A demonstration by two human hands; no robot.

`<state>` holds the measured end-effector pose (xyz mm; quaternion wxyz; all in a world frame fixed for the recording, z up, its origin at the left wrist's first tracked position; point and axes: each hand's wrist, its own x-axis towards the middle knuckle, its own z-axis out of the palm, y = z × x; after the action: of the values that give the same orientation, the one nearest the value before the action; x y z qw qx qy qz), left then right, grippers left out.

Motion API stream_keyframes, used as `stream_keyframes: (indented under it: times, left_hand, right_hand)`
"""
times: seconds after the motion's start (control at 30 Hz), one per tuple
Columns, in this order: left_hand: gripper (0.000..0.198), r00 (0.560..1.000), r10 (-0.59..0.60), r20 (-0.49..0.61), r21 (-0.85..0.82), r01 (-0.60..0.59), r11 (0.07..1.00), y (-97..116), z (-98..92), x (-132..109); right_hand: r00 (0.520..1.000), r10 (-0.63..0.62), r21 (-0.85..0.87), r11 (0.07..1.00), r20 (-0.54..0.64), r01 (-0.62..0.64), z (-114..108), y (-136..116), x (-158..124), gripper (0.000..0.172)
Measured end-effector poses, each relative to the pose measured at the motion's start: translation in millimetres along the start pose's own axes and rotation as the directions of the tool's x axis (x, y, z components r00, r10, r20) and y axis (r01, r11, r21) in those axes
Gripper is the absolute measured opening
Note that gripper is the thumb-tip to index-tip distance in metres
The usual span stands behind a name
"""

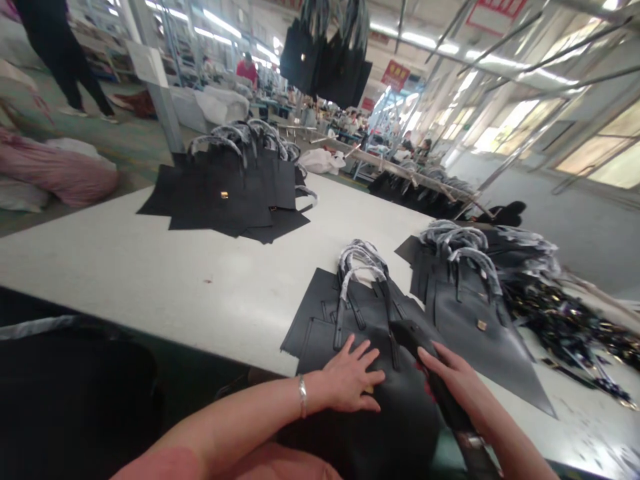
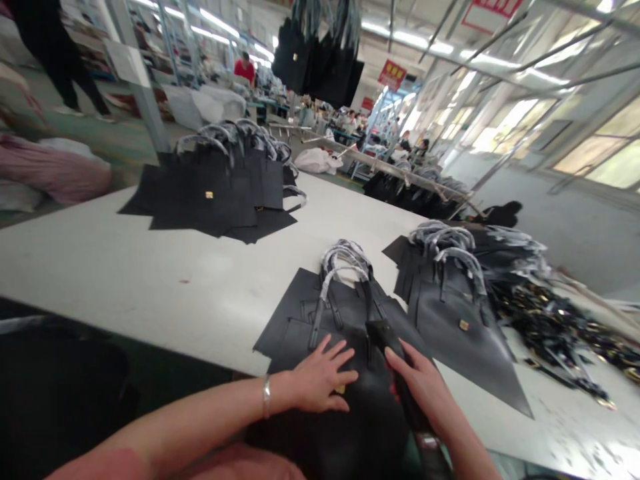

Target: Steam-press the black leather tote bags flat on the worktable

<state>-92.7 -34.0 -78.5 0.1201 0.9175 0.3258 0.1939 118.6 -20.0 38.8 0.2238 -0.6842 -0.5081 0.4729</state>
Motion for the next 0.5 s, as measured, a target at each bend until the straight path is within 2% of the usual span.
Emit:
stream_keyframes:
  times: [0.1,0.23,0.37,0.5]
  left_hand:
    - [0.04,0.992,-0.113,-0.061,-0.025,0.112,0.993,-4.7,-8.2,-17.1]
    - [0.021,0.949,-0.287,-0.134,0.011,0.291,0.957,-12.0,-18.2,-53.6]
    - [0.018,0.942,-0.292,-0.164,0.03,0.301,0.953,-15.4,-16.4,-74.2]
    - [0.018,0.944,-0.294,-0.148,0.04,0.303,0.952,-16.0,-14.0,-75.0]
  right_hand:
    - [0.987,0.057,-0.037,0.998,0.153,-0.052,14.0,-5.9,-10.9,0.046]
    - [0.947,0.076,-0.057,0.997,0.311,-0.061,42.4,-14.0,-11.8,0.055]
    - [0.897,0.084,-0.075,0.996,0.433,-0.056,68.4,-26.7,5.0,0.053]
    - [0.879,0.034,-0.049,0.999,0.475,-0.012,84.3,-41.6,22.9,0.034]
